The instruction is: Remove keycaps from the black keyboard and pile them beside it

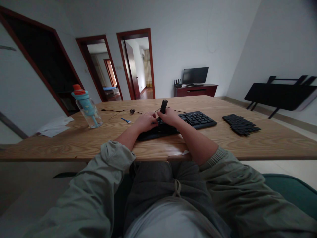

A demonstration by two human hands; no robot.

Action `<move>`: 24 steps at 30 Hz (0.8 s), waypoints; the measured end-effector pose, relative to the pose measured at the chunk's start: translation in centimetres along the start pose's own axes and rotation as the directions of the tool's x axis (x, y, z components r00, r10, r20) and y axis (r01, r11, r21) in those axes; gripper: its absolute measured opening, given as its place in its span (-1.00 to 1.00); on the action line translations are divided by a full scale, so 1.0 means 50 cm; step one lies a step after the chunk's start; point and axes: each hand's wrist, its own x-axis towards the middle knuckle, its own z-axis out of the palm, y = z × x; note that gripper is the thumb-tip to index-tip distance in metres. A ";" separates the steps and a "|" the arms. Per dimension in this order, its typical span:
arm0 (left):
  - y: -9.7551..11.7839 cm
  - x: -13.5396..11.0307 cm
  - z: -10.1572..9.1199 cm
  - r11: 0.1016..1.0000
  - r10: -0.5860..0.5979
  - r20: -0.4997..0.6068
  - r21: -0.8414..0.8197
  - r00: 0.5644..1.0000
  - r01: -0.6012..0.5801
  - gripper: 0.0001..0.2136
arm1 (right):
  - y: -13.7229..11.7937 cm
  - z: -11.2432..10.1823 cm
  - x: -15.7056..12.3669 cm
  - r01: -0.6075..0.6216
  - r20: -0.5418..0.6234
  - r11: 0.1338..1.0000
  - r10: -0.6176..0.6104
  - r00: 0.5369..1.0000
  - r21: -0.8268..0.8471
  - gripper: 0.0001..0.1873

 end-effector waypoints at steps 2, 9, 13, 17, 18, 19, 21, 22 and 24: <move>-0.003 0.002 0.003 1.000 -0.030 0.026 -0.006 0.999 0.030 -0.86 | -0.002 0.017 0.003 -0.037 -0.029 0.988 0.041 0.999 0.148 -0.71; 0.008 0.009 -0.002 0.993 -0.100 0.101 -0.050 0.990 0.106 -0.83 | -0.018 0.082 0.016 -0.163 -0.096 0.735 0.297 0.950 0.658 -0.61; 0.002 -0.001 -0.012 0.958 -0.177 0.141 -0.202 0.974 0.203 -0.82 | -0.025 0.099 0.018 -0.126 -0.128 0.706 0.296 0.947 0.697 -0.62; -0.032 -0.021 -0.024 0.862 -0.319 0.132 -0.370 0.938 0.346 -0.74 | -0.028 0.115 0.023 -0.081 -0.189 0.714 0.290 0.938 0.696 -0.58; -0.041 -0.025 -0.027 0.847 -0.362 0.110 -0.377 0.926 0.376 -0.74 | -0.028 0.120 0.026 -0.079 -0.203 0.714 0.301 0.932 0.696 -0.59; -0.048 -0.028 -0.029 0.836 -0.400 0.084 -0.375 0.913 0.401 -0.75 | -0.027 0.124 0.029 -0.079 -0.217 0.713 0.315 0.924 0.696 -0.60; -0.055 -0.029 -0.031 0.822 -0.455 0.034 -0.369 0.890 0.434 -0.76 | -0.024 0.132 0.036 -0.080 -0.245 0.705 0.348 0.905 0.704 -0.62; -0.056 -0.028 -0.031 0.818 -0.468 0.019 -0.369 0.884 0.441 -0.76 | -0.022 0.135 0.040 -0.082 -0.254 0.698 0.364 0.896 0.711 -0.64; -0.052 -0.024 -0.027 0.821 -0.464 0.007 -0.372 0.886 0.433 -0.78 | -0.017 0.140 0.046 -0.095 -0.242 0.689 0.375 0.895 0.718 -0.68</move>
